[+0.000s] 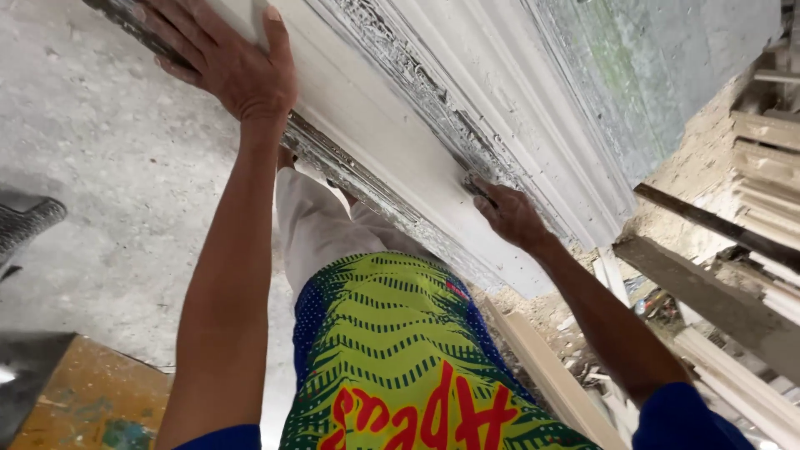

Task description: Shaping and scraping a long piece of decorative plaster molding using a hand tool.

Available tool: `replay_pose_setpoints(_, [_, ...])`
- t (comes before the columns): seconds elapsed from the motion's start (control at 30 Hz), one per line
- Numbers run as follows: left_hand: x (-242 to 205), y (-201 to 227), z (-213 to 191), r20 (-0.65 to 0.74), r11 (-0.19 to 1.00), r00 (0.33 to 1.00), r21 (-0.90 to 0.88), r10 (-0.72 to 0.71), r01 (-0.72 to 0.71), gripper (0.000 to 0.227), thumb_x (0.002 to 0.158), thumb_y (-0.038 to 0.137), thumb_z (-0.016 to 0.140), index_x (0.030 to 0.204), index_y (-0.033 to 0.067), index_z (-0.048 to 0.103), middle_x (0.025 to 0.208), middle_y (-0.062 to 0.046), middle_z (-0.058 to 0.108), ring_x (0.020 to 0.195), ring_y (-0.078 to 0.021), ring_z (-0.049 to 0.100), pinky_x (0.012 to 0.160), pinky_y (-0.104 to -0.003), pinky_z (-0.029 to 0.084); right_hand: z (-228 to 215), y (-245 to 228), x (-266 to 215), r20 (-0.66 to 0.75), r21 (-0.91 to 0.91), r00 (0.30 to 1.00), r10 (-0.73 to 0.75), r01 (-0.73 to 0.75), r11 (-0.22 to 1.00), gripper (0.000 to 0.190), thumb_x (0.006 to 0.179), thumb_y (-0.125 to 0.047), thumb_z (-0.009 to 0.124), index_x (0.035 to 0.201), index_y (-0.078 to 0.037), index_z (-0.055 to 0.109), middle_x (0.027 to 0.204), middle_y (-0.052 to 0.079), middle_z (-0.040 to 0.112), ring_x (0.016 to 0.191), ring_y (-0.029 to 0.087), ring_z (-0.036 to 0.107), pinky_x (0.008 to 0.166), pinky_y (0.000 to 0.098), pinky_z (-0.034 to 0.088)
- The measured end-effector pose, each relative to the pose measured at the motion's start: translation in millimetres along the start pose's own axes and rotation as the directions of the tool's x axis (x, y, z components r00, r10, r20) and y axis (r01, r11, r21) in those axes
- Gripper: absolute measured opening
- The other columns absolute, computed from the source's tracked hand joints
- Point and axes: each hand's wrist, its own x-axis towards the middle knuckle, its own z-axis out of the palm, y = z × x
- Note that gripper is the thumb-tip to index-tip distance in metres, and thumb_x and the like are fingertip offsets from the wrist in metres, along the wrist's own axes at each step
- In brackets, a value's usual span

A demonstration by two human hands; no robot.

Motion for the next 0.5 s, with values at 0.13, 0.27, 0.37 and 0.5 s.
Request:
replay_pose_setpoints(0.13, [0,1,-25,0.148,0.998,0.989,-0.061,0.009,0.0,0.104,0.122,0.087,0.047,0.168,0.0022,0.009,0.174,-0.021,0.007,0.161,-0.0403,-0.001,0.133,-0.06,0.005,-15,-55,50,-0.07,0.083,0.986,-0.153,0.159,0.984,0.075,0.105,-0.058,0.018,0.155,-0.009,0.045,0.067,0.004,0.057,0.047,0.016,0.048,0.047,0.0351,0.05])
replay_pose_setpoints(0.27, [-1,0,-13,0.125,0.989,0.992,-0.149,0.026,-0.007,0.098,0.124,0.082,0.048,0.167,0.0042,0.008,0.175,-0.019,0.011,0.161,-0.0415,0.004,0.13,-0.063,0.006,-36,-94,98,-0.13,0.072,0.944,-0.304,0.315,0.946,0.062,0.11,-0.046,0.027,0.149,-0.005,0.051,0.069,0.007,0.061,0.046,0.016,0.048,0.04,0.0314,0.045])
replay_pose_setpoints(0.37, [2,5,-13,0.079,0.983,0.996,-0.181,0.031,-0.016,0.097,0.119,0.081,0.047,0.168,0.0045,0.011,0.174,-0.019,0.009,0.16,-0.0412,0.001,0.131,-0.061,0.004,-39,-75,70,-0.09,0.072,0.954,-0.287,0.294,0.953,0.072,0.106,-0.056,0.022,0.148,-0.006,0.052,0.088,0.017,0.075,0.045,0.016,0.055,0.044,0.0339,0.056])
replay_pose_setpoints(0.5, [3,2,-16,0.119,1.0,0.993,-0.025,-0.01,0.013,0.102,0.12,0.092,0.042,0.17,0.0087,0.012,0.173,-0.017,0.007,0.159,-0.0393,0.0,0.132,-0.061,0.008,-10,-11,0,0.001,0.009,1.0,-0.024,0.024,1.0,0.07,0.102,-0.057,0.025,0.153,-0.015,0.047,0.089,0.012,0.072,0.062,0.023,0.062,0.067,0.0458,0.054])
